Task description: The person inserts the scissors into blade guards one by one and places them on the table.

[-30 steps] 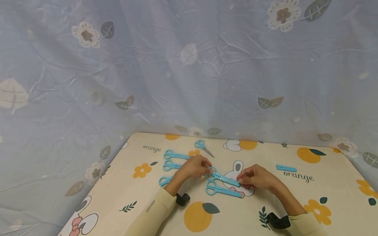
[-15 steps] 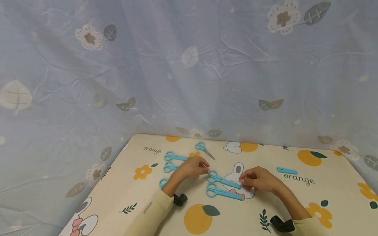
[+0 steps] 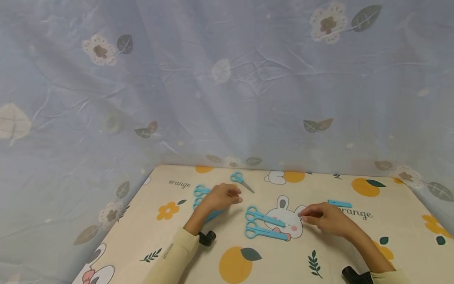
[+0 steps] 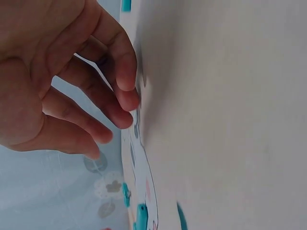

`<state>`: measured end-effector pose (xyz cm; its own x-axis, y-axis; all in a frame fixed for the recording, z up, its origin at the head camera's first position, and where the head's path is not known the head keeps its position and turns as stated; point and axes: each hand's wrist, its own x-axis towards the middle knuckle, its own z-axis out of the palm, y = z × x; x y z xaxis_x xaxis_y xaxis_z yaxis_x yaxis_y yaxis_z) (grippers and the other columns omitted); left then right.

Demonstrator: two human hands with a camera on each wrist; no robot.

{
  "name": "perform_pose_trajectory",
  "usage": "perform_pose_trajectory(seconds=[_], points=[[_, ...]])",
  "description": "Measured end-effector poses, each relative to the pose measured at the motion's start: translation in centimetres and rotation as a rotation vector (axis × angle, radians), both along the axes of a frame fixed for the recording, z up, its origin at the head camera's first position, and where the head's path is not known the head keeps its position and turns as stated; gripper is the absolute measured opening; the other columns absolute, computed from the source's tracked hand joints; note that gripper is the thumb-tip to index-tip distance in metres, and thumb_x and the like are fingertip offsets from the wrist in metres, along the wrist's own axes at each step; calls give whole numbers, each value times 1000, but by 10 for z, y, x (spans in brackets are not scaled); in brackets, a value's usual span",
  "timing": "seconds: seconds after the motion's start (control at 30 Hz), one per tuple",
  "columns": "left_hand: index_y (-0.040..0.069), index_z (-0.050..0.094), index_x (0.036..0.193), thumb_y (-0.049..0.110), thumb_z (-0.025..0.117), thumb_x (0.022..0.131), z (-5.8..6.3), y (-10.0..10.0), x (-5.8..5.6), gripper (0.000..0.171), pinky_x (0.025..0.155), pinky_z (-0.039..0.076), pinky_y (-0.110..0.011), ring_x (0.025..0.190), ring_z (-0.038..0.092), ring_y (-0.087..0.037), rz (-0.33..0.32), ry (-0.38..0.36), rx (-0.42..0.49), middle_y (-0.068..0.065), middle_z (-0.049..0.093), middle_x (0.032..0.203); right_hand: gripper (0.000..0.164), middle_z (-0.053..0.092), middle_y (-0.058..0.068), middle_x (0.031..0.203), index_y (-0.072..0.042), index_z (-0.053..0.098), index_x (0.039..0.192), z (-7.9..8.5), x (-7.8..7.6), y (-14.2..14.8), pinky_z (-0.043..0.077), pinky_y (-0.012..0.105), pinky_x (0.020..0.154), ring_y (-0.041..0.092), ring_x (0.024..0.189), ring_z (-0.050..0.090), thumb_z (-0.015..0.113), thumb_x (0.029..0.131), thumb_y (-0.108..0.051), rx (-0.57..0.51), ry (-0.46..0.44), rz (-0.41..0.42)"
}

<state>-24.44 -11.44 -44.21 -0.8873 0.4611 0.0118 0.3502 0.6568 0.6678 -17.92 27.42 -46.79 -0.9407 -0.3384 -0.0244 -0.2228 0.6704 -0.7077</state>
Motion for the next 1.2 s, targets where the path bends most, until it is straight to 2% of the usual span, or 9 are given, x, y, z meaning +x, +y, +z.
perform_pose_trajectory(seconds=[0.23, 0.47, 0.8, 0.83, 0.93, 1.0, 1.07, 1.13, 1.2], points=[[4, 72, 135, 26, 75, 103, -4, -8, -4, 40, 102, 61, -52, 119, 71, -33, 44, 45, 22, -14, 76, 127, 26, 80, 4, 113, -10, 79, 122, 2, 4, 16, 60, 34, 85, 22, 104, 73, 76, 101, -26, 85, 90, -65], [4, 69, 139, 24, 75, 102, -5, -16, -13, 42, 107, 58, -56, 128, 68, -38, 57, 74, 16, -17, 73, 135, 36, 76, 21, 127, -3, 76, 130, 2, 1, 38, 65, 54, 91, 38, 111, 73, 77, 100, -24, 157, 137, -148], [7, 52, 158, 30, 75, 103, -6, -30, -34, 63, 116, 52, -61, 146, 55, -44, 18, 48, -7, -19, 56, 159, 53, 63, 36, 141, -2, 69, 141, 5, -6, 68, 60, 65, 89, 54, 117, 69, 79, 99, -32, 234, 144, -201], [9, 50, 160, 32, 75, 103, -6, -31, -36, 66, 118, 50, -61, 149, 52, -43, 20, 42, -20, -17, 52, 163, 55, 63, 37, 141, -2, 68, 142, 5, -7, 70, 60, 64, 87, 53, 115, 69, 79, 99, -33, 247, 143, -201], [13, 43, 165, 37, 74, 103, -7, -33, -40, 73, 123, 45, -62, 154, 45, -43, 9, 38, -46, -14, 44, 170, 60, 65, 37, 136, -1, 64, 146, 4, -10, 75, 56, 47, 68, 39, 84, 66, 80, 98, -34, 262, 124, -215], [14, 40, 167, 40, 74, 103, -7, -33, -43, 77, 124, 42, -63, 156, 42, -43, 3, 38, -55, -14, 40, 172, 63, 69, 35, 125, 1, 61, 148, 2, -12, 79, 44, 36, 58, 24, 66, 51, 80, 97, -33, 261, 110, -221], [15, 38, 168, 41, 74, 102, -8, -33, -47, 79, 126, 41, -62, 157, 40, -42, -4, 41, -65, -14, 39, 172, 65, 68, 36, 125, 3, 60, 148, 0, -14, 81, 37, 33, 55, 19, 64, 41, 81, 97, -32, 256, 108, -222], [15, 37, 168, 43, 74, 102, -9, -34, -51, 81, 127, 40, -61, 158, 40, -41, -12, 45, -79, -14, 39, 173, 66, 67, 38, 128, 3, 61, 147, -1, -16, 85, 52, 40, 62, 28, 71, 57, 82, 96, -32, 270, 128, -218], [14, 37, 168, 43, 75, 102, -11, -34, -56, 82, 128, 39, -61, 158, 39, -41, -24, 55, -88, -14, 39, 173, 65, 64, 39, 136, 5, 61, 145, -2, -19, 87, 60, 56, 77, 46, 93, 68, 82, 96, -32, 281, 145, -214]])
